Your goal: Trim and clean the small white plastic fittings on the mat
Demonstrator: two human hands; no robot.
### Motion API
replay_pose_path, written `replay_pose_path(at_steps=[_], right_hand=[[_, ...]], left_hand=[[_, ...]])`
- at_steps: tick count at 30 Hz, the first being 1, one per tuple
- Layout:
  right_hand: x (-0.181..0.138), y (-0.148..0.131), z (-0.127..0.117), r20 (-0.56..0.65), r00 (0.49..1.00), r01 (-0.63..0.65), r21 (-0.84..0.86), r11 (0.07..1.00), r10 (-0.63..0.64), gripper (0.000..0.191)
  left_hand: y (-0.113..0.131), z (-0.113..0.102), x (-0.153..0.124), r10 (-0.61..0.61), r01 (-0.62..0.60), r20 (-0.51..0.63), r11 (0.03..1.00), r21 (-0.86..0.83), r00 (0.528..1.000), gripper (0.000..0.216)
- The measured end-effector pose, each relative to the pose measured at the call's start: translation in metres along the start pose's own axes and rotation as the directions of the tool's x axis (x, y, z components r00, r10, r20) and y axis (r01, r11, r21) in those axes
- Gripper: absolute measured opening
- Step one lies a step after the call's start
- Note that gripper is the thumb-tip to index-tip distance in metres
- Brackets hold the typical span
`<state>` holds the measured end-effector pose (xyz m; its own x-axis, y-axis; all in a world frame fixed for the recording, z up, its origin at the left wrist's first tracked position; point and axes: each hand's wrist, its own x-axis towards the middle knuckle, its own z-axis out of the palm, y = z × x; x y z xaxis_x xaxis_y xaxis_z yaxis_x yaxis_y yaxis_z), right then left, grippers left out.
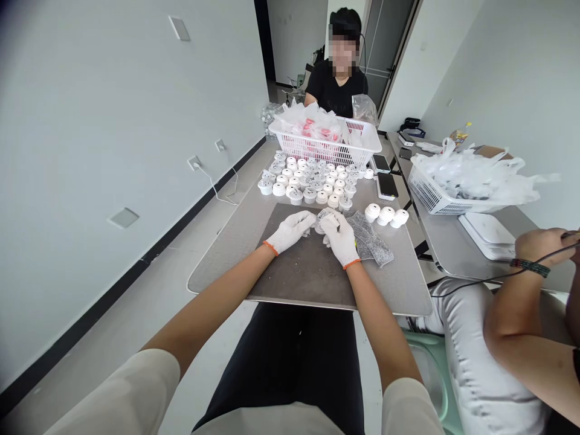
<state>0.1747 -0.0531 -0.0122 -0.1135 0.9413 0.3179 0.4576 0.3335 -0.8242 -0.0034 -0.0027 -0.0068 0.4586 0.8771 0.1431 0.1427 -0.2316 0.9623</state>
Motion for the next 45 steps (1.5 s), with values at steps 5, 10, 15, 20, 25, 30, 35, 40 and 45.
replay_pose_path(at_steps=[5,10,15,20,25,30,35,40,45], right_hand=[[0.000,0.001,-0.003,0.023,0.999,0.035,0.042,0.999,-0.036,0.050],[-0.003,0.003,-0.004,0.039,0.998,0.045,0.051,0.998,-0.047,0.051],[-0.004,0.003,-0.006,0.022,0.997,0.070,0.034,0.997,-0.070,0.052],[0.000,-0.002,-0.004,-0.077,0.979,0.183,-0.086,0.979,-0.190,0.066],[-0.003,0.003,-0.011,-0.067,0.972,0.213,-0.132,0.968,-0.223,0.067],[-0.024,0.026,-0.047,-0.097,0.955,0.261,-0.166,0.951,-0.279,0.064],[-0.017,0.021,-0.037,-0.027,0.969,0.237,-0.177,0.955,-0.246,0.062],[0.000,0.006,-0.010,0.002,0.981,0.193,-0.200,0.961,-0.196,0.060],[-0.003,0.007,-0.010,-0.020,0.985,0.161,-0.214,0.963,-0.169,0.066]], left_hand=[[0.004,0.000,-0.002,0.007,-0.007,-0.011,1.000,0.029,1.000,0.037],[0.006,-0.001,-0.004,-0.007,0.008,-0.025,0.998,0.065,1.000,0.035],[0.009,-0.002,-0.005,-0.025,0.026,-0.020,0.999,0.030,0.999,0.038],[0.012,-0.002,-0.006,-0.039,0.040,-0.033,0.997,0.058,0.999,0.033],[0.014,-0.001,-0.007,-0.048,0.050,-0.043,0.997,0.051,0.998,0.036],[0.010,-0.001,-0.006,-0.025,0.028,-0.039,0.998,0.061,0.999,0.031],[0.011,-0.001,-0.006,-0.028,0.030,-0.046,0.998,0.054,0.999,0.038],[0.011,-0.001,-0.005,-0.024,0.028,-0.056,0.997,0.075,0.998,0.035],[0.011,0.000,-0.007,-0.025,0.028,-0.058,0.998,0.055,0.998,0.040]])
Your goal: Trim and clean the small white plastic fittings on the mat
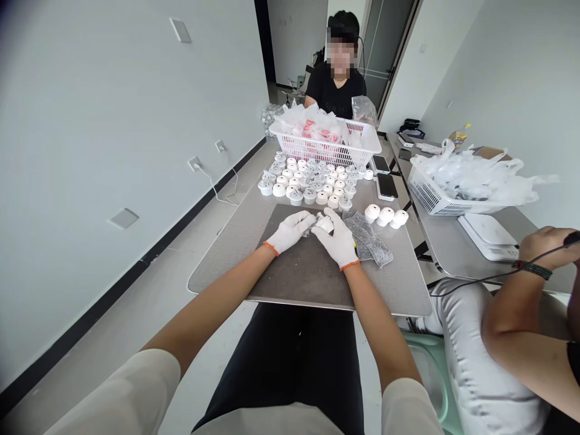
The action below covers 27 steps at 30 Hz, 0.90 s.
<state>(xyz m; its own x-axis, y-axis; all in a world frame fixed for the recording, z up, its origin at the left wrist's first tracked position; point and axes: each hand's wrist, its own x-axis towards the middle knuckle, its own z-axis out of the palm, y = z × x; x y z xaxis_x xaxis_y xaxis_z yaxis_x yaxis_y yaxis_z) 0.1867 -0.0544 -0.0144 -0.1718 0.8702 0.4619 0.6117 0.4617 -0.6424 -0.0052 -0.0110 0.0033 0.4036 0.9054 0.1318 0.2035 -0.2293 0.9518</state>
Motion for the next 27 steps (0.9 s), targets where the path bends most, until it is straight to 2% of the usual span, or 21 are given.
replay_pose_path(at_steps=[6,11,14,17,24,27], right_hand=[[-0.0012,-0.0007,0.0010,-0.022,1.000,-0.012,0.010,1.000,0.012,0.062],[0.0008,-0.0012,0.0015,-0.044,0.999,0.015,0.057,0.998,-0.013,0.067],[0.0032,-0.0013,0.0027,-0.050,0.998,0.045,0.091,0.995,-0.041,0.061],[0.0048,-0.0016,0.0032,-0.054,0.996,0.075,0.119,0.990,-0.069,0.063],[0.0053,-0.0038,0.0010,-0.053,0.992,0.124,0.160,0.979,-0.117,0.064],[0.0051,-0.0044,0.0018,-0.068,0.992,0.117,0.156,0.981,-0.107,0.062]], left_hand=[[0.0004,-0.0004,0.0003,-0.003,0.004,-0.014,1.000,0.016,1.000,0.039],[0.0020,-0.0021,0.0016,-0.018,0.017,-0.062,1.000,-0.013,0.998,0.035],[0.0028,-0.0024,0.0015,-0.026,0.025,-0.040,0.999,-0.029,0.999,0.038],[0.0026,-0.0020,0.0014,-0.020,0.020,-0.006,0.999,-0.025,1.000,0.041],[0.0005,-0.0008,0.0016,-0.018,0.017,-0.009,0.999,-0.052,1.000,0.040],[0.0010,-0.0014,0.0017,-0.027,0.027,-0.014,1.000,-0.005,1.000,0.040]])
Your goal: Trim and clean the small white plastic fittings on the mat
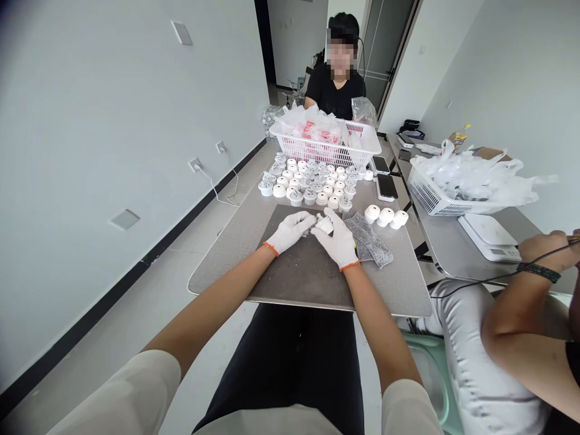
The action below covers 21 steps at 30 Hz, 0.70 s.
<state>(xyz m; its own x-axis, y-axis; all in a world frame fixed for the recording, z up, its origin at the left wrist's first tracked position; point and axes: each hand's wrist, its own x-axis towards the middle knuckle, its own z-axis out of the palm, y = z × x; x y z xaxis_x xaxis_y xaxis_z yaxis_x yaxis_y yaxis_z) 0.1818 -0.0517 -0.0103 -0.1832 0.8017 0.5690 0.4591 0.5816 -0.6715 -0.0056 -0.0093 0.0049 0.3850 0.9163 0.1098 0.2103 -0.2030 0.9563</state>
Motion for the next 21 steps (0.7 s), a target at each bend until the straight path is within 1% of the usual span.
replay_pose_path(at_steps=[3,9,13,18,21], right_hand=[[0.000,0.001,0.002,-0.016,0.999,-0.038,-0.030,0.999,0.037,0.059],[-0.002,0.002,0.003,-0.010,0.998,-0.070,-0.050,0.996,0.069,0.055],[-0.003,0.001,0.002,-0.007,0.996,-0.088,-0.053,0.995,0.088,0.065],[-0.002,0.000,0.002,-0.001,0.994,-0.106,-0.056,0.993,0.106,0.066],[-0.001,-0.001,0.002,0.008,0.993,-0.116,-0.059,0.991,0.117,0.058]], left_hand=[[0.001,-0.001,0.000,0.006,-0.005,-0.008,1.000,0.030,1.000,0.041],[0.003,-0.001,-0.001,0.026,-0.026,-0.005,1.000,-0.002,1.000,0.043],[0.000,0.000,-0.001,0.020,-0.019,-0.027,0.999,0.028,0.999,0.042],[-0.005,0.002,0.002,0.020,-0.018,0.016,0.995,-0.101,1.000,0.043],[-0.007,0.002,0.003,0.021,-0.021,0.005,0.998,-0.061,1.000,0.043]])
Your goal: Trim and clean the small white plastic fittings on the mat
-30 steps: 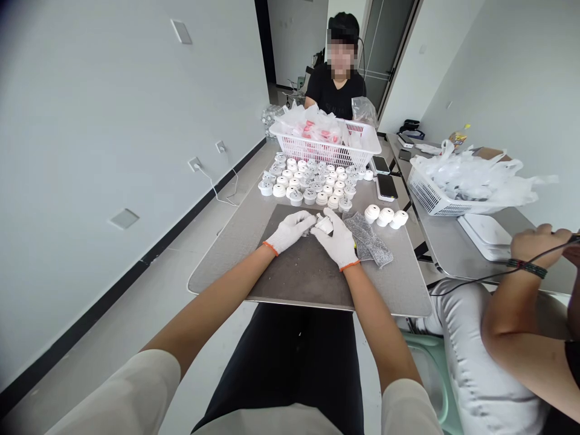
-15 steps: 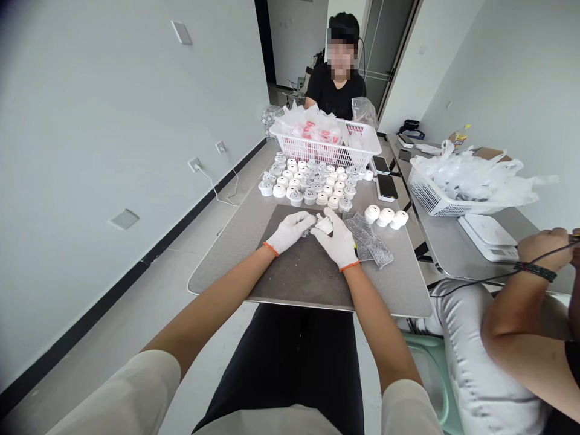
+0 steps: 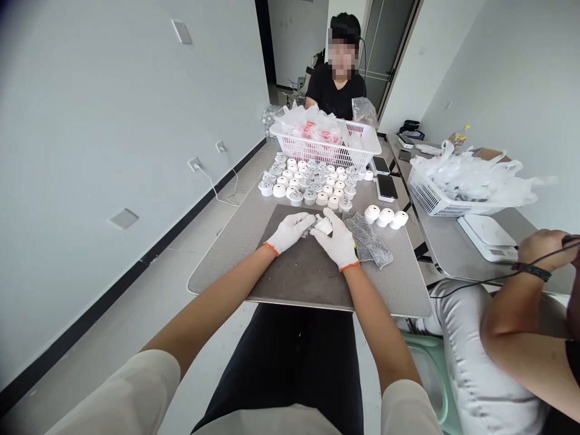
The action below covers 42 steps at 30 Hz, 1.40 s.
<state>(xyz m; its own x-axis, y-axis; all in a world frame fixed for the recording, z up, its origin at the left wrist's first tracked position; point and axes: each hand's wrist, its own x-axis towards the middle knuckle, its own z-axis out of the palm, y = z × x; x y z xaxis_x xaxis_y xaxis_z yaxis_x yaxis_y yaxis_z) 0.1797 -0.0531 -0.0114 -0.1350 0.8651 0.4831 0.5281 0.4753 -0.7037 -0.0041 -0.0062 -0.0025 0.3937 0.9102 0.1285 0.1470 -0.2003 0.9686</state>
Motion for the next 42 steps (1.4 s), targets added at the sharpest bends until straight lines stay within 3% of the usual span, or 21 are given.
replay_pose_path(at_steps=[9,24,33,42], right_hand=[[-0.003,-0.003,-0.001,-0.015,1.000,-0.018,-0.023,1.000,0.018,0.043],[-0.001,0.010,0.000,-0.038,0.998,0.058,-0.014,0.998,-0.058,0.040],[0.000,0.020,0.000,-0.025,0.995,0.096,-0.082,0.992,-0.098,0.038],[0.000,0.019,0.000,-0.002,0.998,0.055,-0.125,0.991,-0.056,0.043]], left_hand=[[-0.001,-0.001,0.000,-0.019,0.019,0.009,1.000,-0.013,1.000,0.042],[-0.011,0.000,0.003,0.019,-0.019,0.023,1.000,0.020,1.000,0.043],[-0.012,0.002,0.007,-0.024,0.027,0.027,0.991,-0.130,0.999,0.041],[-0.001,-0.002,0.002,-0.010,0.011,-0.009,0.994,0.107,1.000,0.035]])
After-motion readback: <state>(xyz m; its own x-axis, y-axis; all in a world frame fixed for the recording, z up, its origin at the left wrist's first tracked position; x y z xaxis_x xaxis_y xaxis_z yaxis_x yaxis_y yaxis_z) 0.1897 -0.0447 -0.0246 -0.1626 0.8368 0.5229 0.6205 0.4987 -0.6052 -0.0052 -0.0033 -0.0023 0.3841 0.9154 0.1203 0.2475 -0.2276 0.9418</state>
